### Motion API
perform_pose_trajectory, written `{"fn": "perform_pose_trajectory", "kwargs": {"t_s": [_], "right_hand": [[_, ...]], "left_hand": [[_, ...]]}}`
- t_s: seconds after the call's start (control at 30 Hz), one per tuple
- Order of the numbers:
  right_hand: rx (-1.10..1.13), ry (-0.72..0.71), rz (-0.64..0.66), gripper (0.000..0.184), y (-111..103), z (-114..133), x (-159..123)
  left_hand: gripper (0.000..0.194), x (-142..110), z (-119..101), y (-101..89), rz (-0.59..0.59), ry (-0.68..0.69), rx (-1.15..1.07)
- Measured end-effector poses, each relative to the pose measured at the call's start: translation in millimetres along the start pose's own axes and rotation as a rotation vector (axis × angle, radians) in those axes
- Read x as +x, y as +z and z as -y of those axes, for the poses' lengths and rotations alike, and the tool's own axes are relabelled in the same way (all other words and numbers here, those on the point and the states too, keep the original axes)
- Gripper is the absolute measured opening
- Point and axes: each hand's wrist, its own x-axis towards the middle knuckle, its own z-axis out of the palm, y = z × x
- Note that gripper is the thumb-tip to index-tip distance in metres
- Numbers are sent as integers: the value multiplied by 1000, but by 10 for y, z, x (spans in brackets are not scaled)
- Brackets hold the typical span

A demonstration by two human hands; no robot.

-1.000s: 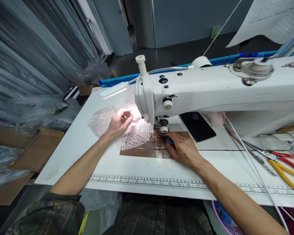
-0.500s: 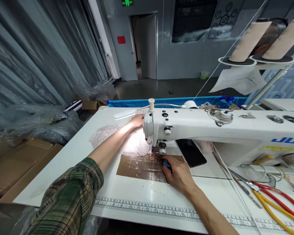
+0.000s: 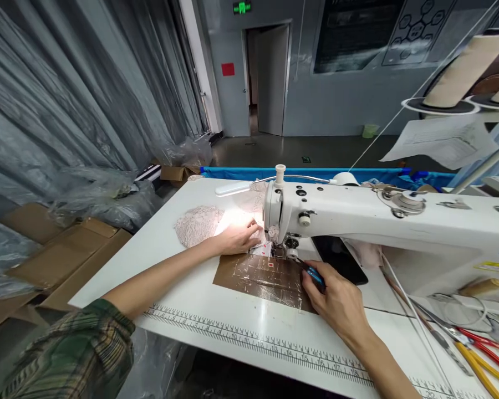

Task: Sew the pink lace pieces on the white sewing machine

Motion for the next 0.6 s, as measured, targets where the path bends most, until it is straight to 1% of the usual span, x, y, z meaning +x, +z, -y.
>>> {"fn": "perform_pose_trajectory", "kwargs": {"t_s": [0.07,0.1,0.2,0.27,0.33,0.4,0.47,0.53,0.6], "right_hand": [[-7,-21,49,29,-84,-126,-96],[-3,-48,80,31,-119,-218,-156],[-37,-109,125,34,-182,-558,-339],[-75,-142,118,38,-200,-746,-422],[-82,-161,90,41,-212,-813,-449],[-44,-150,70,41,-230,-714,-417],[48,-119,91,36,-263,-460,-338],[199,-105,152,31,-314,-120,-233],[298,-160,159,28,-385,202,-134]], "left_hand": [[25,-204,18,-73,-27,-6,-21],[24,-303,44,-108,-59,-13,-40],[24,-587,185,-190,-231,-78,-123],[25,-767,321,-221,-357,-169,-159],[26,-930,468,-238,-478,-313,-185],[24,-1064,603,-246,-567,-485,-232],[21,-1156,697,-247,-591,-602,-286],[21,-1205,739,-245,-563,-626,-328],[19,-1217,732,-240,-482,-587,-350]]}}
